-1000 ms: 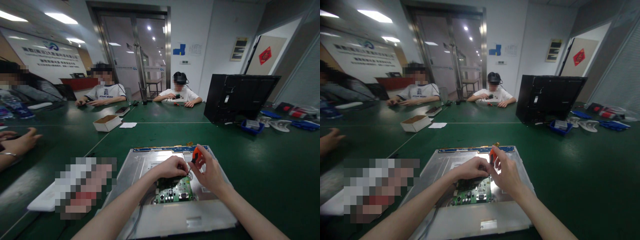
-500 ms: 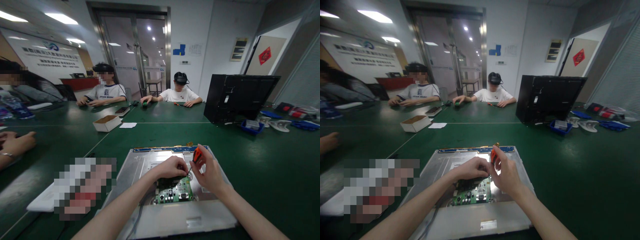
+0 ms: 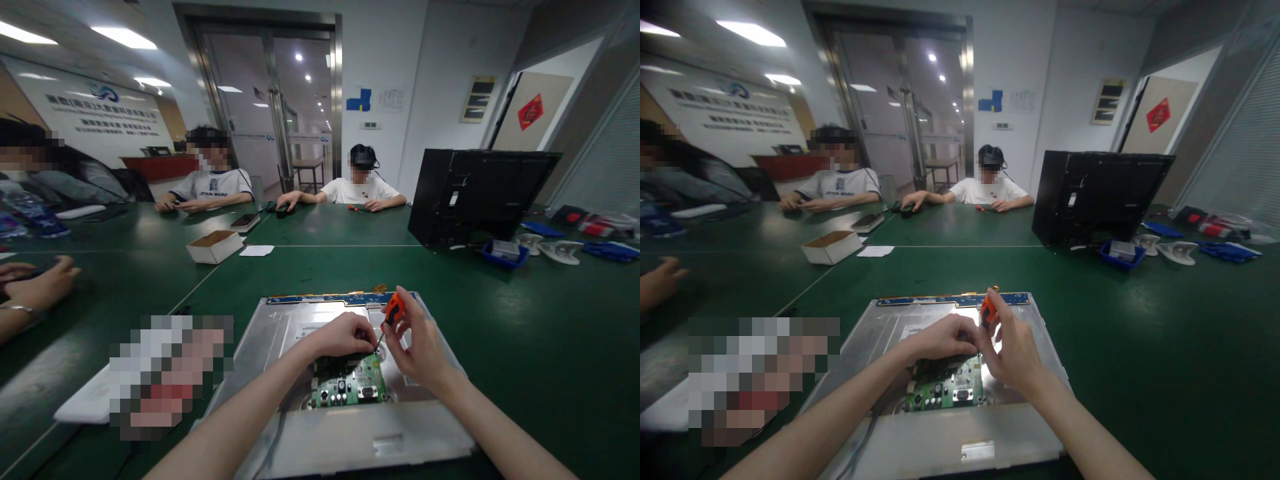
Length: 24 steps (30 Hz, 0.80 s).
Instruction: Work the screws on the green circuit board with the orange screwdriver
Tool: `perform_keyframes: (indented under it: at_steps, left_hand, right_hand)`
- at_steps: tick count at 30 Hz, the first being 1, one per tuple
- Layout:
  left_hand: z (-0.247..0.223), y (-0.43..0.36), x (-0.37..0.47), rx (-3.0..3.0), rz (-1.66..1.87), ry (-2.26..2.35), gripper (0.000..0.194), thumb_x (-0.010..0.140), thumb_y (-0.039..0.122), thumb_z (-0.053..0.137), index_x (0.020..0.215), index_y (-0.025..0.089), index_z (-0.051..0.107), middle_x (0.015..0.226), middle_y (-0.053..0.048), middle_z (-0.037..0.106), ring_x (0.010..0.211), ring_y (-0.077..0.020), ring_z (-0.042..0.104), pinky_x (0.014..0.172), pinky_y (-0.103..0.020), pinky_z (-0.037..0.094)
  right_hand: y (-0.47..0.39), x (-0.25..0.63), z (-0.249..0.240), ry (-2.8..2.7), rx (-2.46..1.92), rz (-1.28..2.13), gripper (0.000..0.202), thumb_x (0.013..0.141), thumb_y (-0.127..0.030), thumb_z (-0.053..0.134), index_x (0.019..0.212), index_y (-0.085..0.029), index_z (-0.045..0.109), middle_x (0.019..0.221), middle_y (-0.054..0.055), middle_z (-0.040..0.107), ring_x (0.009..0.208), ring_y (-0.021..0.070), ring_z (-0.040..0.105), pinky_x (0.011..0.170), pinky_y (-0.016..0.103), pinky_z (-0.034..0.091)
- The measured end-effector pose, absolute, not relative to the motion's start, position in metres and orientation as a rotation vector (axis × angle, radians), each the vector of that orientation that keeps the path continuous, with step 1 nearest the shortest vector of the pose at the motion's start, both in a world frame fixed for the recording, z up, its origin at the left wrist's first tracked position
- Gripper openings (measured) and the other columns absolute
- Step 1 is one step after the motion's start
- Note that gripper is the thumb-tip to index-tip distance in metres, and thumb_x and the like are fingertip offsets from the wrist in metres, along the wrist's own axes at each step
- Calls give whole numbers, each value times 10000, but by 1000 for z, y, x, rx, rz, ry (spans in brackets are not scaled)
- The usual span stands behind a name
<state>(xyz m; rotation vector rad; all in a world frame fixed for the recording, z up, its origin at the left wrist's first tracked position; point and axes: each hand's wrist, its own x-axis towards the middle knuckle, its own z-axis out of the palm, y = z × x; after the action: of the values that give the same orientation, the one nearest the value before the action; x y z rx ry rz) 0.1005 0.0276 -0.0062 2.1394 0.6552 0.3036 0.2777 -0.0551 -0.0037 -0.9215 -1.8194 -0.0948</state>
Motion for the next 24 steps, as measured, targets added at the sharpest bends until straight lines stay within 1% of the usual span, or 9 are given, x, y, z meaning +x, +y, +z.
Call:
perform_keyframes:
  at_steps: [5, 12, 14, 19, 24]
  left_hand:
    - [-6, 27, 100, 2146, 310, 658, 110, 763, 132, 671, 803, 152, 772, 727, 9, 672, 704, -144, 581, 656, -206, 427]
    - [-7, 28, 101, 2139, 293, 656, 147, 761, 140, 675, 861, 160, 781, 733, 13, 679, 696, -143, 577, 646, -203, 427]
    - [-6, 28, 101, 2135, 293, 654, 143, 761, 137, 675, 851, 162, 783, 716, 16, 667, 683, -140, 571, 643, -203, 423]
    - [-4, 27, 101, 2127, 303, 659, 132, 755, 130, 682, 836, 161, 782, 693, 20, 655, 671, -138, 565, 654, -210, 420]
    - [-5, 26, 102, 2113, 309, 672, 81, 764, 131, 683, 781, 156, 758, 690, 20, 660, 660, -133, 569, 658, -208, 432]
  right_hand:
    - [-55, 277, -4, -1813, -938, -111, 641, 976, -187, 469, 1552, -216, 190, 771, 13, 617, 536, 161, 603, 463, 273, 538]
    - [-50, 279, -11, -1782, -958, -180, 594, 984, -253, 511, 1514, -233, 244, 717, -36, 570, 472, 136, 574, 418, 232, 481]
    - [-50, 280, -11, -1784, -956, -208, 589, 978, -252, 526, 1503, -242, 258, 714, -43, 570, 460, 130, 566, 411, 225, 468]
    - [-51, 279, -5, -1800, -927, -186, 591, 966, -213, 534, 1498, -242, 278, 724, -37, 583, 474, 124, 571, 413, 209, 461]
    - [-54, 277, 1, -1824, -881, -129, 599, 975, -157, 452, 1533, -220, 244, 821, 25, 650, 546, 142, 608, 448, 235, 510]
